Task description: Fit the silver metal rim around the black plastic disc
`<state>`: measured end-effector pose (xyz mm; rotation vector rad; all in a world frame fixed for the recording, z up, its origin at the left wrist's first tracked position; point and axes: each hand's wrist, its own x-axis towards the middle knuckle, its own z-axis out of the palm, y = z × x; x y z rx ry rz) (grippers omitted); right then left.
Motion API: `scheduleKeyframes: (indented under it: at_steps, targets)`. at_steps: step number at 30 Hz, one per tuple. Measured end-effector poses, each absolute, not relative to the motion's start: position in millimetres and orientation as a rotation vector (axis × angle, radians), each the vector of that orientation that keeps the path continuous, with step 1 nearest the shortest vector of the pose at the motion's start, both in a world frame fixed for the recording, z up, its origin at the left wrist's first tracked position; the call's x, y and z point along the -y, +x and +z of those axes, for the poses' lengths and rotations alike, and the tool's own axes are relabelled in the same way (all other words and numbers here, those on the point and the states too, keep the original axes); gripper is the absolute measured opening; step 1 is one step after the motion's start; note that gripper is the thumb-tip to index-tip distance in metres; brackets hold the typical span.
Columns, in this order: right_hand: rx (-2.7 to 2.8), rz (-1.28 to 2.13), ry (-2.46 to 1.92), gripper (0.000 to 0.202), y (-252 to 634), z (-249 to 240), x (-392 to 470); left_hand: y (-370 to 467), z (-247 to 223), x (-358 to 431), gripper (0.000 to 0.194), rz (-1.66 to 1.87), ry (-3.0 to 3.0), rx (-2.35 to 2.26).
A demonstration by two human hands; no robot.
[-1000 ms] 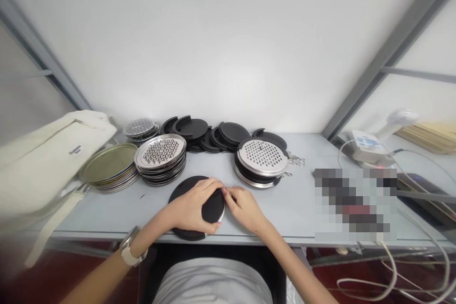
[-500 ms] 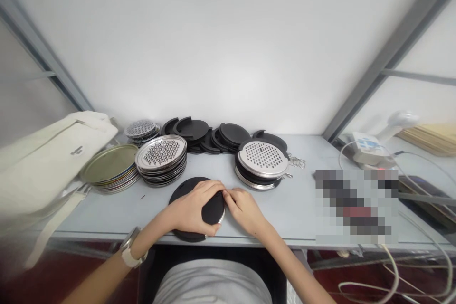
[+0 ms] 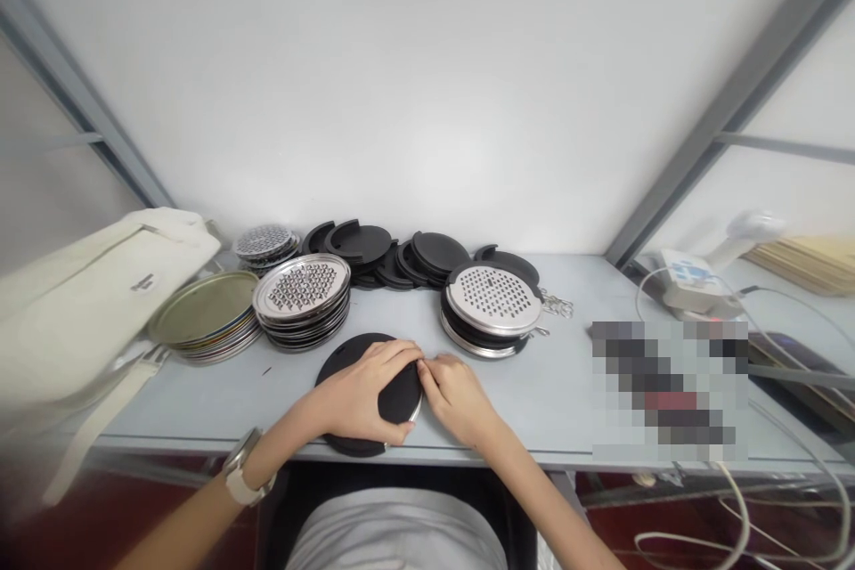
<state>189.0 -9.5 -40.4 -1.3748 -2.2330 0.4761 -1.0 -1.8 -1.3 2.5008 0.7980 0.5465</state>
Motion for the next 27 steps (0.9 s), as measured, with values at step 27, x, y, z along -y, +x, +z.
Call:
scheduleKeyframes:
  at_steps: [27]
  targets:
    - [2.082, 0.655, -1.468, 0.040, 185.2, -34.7, 9.0, -1.1, -1.3, 2.3, 0.071, 0.527, 2.522, -0.859]
